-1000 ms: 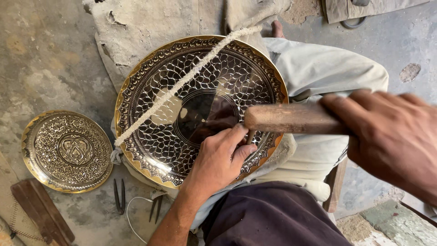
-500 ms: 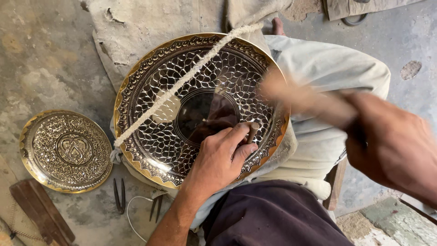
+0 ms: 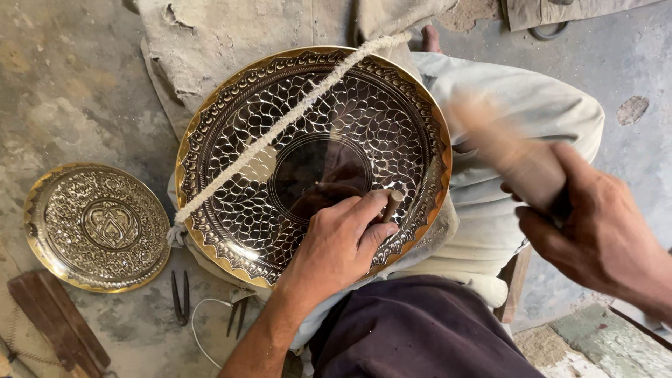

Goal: The person sits on the floor with a large decorated brass tray on their lap, holding a small punch against the tray's surface with one hand and striking it repeatedly with a wooden mallet in the other. They reposition the punch across the tray's patterned areas, working the metal surface, with a second finished brass plate lying on the floor beside them.

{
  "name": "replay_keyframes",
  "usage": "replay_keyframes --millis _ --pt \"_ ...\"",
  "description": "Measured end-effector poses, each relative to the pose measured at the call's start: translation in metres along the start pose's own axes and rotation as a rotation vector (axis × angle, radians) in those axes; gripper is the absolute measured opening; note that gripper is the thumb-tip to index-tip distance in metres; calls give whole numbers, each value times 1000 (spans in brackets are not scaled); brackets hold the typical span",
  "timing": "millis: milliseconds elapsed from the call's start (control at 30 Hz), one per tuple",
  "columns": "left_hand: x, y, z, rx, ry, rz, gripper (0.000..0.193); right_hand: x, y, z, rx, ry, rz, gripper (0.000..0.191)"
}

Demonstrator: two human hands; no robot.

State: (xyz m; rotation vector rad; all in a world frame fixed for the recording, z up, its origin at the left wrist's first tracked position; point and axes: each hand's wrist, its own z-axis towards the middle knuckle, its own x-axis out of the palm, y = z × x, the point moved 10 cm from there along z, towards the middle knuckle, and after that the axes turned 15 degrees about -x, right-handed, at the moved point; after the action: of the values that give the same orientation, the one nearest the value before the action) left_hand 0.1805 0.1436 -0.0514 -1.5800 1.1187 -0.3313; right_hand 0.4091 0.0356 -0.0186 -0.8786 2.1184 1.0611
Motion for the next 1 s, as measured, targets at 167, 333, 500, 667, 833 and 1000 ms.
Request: replay_keyframes --millis 167,333,500,667,833,1000 --pt "2 2 1 -7 27 3 30 -5 -2 -4 -27 -9 -323 62" --pt "2 3 1 -24 35 10 28 -4 14 -2 -198 -27 -500 53" --pt "-4 -3 -1 17 12 9 28 -12 44 -10 -424 -163 -547 61" --pt "-4 -2 -1 -2 32 -35 36 -14 25 -13 -174 -154 -199 58" --pt "2 4 1 -48 73 -7 31 0 28 -11 -154 55 -475 56" --pt "-2 1 -2 -8 41 2 31 5 36 -16 -209 95 -716 63"
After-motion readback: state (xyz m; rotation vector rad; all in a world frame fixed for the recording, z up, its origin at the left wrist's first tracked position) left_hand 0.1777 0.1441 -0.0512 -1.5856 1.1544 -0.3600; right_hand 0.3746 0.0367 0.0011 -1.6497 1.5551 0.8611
